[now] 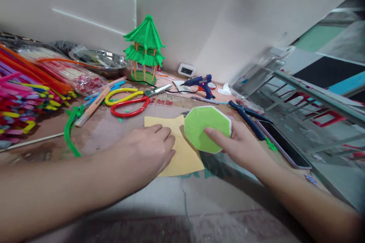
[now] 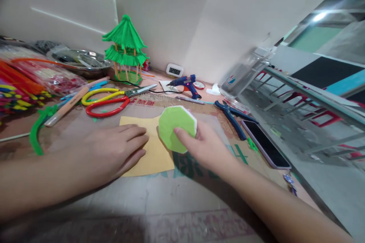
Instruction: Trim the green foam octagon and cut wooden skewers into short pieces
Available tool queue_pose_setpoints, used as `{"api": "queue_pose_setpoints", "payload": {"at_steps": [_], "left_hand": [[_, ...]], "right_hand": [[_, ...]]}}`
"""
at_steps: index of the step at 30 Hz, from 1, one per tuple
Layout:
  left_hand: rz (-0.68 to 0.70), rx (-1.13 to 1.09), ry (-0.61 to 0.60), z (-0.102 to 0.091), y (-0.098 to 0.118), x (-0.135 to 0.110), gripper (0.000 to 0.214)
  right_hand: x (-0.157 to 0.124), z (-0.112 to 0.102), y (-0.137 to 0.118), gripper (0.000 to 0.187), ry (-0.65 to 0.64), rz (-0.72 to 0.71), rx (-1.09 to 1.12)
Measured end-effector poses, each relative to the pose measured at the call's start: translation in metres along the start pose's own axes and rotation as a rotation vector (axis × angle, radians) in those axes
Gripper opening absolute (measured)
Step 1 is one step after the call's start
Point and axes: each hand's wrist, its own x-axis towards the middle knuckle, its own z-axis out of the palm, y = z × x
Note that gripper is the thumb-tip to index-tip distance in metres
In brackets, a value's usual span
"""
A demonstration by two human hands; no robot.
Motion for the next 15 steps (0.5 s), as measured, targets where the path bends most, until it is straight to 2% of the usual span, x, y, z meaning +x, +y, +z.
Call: {"api": "queue_pose_setpoints", "payload": {"at_steps": [3, 6, 12, 15], "left_hand": [[0.000, 0.036, -0.037, 0.004, -0.001, -0.002, 0.025], [-0.001, 0.052, -0.047, 0.007, -0.001, -0.002, 0.024], [-0.004, 0.088, -0.061, 0.006, 0.002, -0.002, 0.023], [-0.021, 0.079, -0.061, 0.006, 0.002, -0.002, 0.023]], "right_hand": [[-0.009, 0.005, -0.012, 0.015, -0.061, -0.203, -0.373], [-0.006, 0.012, -0.017, 0.016, 0.000, -0.279, -0.547], [0.008, 0.020, -0.012, 0.021, 0.115, -0.284, -0.575], [-0.003, 0.014, -0.016, 0.019, 0.026, -0.276, -0.543]]}}
